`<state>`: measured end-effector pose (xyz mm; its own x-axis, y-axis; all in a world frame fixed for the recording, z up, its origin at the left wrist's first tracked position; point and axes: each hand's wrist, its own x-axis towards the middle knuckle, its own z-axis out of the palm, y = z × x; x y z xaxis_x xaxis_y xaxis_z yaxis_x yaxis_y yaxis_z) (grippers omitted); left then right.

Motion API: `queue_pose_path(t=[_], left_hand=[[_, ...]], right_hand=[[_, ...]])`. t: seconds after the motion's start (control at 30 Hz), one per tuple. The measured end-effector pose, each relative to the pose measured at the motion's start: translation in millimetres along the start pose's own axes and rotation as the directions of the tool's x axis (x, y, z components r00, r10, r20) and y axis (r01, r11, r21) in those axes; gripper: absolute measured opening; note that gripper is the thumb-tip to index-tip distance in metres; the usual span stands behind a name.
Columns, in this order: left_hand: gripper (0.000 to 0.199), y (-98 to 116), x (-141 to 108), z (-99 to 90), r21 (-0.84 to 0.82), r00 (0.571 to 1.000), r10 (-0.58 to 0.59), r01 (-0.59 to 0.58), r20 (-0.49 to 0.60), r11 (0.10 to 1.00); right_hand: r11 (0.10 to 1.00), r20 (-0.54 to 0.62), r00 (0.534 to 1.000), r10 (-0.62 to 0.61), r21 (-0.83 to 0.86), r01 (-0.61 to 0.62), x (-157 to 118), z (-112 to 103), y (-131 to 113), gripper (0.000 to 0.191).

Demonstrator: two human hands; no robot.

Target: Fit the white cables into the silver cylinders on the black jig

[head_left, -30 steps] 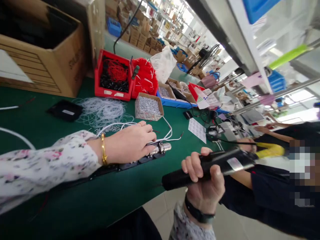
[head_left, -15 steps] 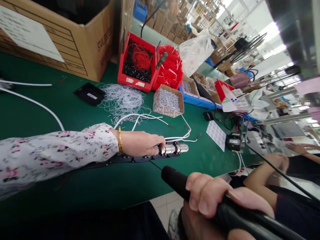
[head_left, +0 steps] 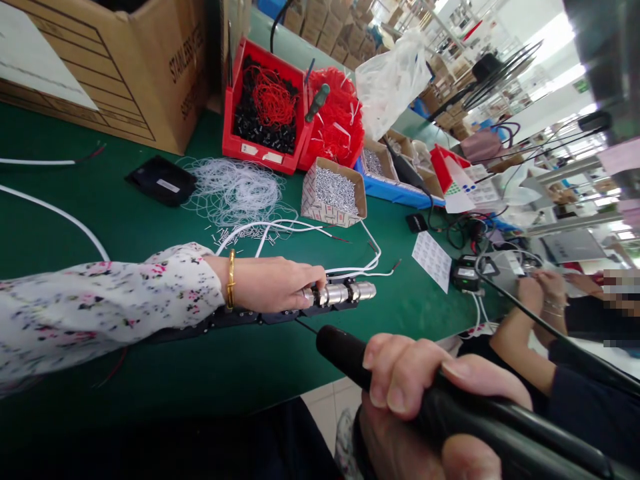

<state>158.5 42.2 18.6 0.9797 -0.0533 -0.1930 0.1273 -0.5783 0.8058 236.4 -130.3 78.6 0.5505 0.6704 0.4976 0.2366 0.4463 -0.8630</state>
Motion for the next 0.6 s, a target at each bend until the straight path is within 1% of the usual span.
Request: queue_pose_path(t=[0.27, 0.4, 0.53, 0.57, 0.6], left_hand=[[0.023, -0.9, 1.1, 0.7, 0.019, 1.0, -0.009, 0.009, 0.002, 1.0], [0.018, 0.9, 0.3, 0.4, 0.02, 1.0, -0.012, 0.013, -0.009, 1.0], [0.014, 0.2, 1.7, -0.7, 0.063, 0.999, -0.012, 0.014, -0.031, 0.998], [0.014, -1.0, 2.5, -0.7, 0.061, 0.999, -0.003, 0.005, -0.038, 0.998], [0.015, -2.5, 3.2, -0.5, 0.056, 0.999, 0.008, -0.006, -0.042, 0.998]], right_hand=[[0.999, -0.007, 0.999, 0.034, -0.005, -0.034, 1.1, -3.9, -2.4, 0.023], [0.998, -0.065, 0.996, 0.059, -0.017, -0.061, -3.2, 0.9, -1.5, 0.025], [0.996, -0.089, 0.992, 0.09, -0.02, -0.092, -1.1, 6.0, -1.7, 0.027], [0.994, -0.069, 0.993, 0.101, -0.034, -0.103, 1.8, 4.5, -1.8, 0.028], [0.989, -0.019, 0.991, 0.13, -0.068, -0.131, 5.6, 1.1, -1.6, 0.026]])
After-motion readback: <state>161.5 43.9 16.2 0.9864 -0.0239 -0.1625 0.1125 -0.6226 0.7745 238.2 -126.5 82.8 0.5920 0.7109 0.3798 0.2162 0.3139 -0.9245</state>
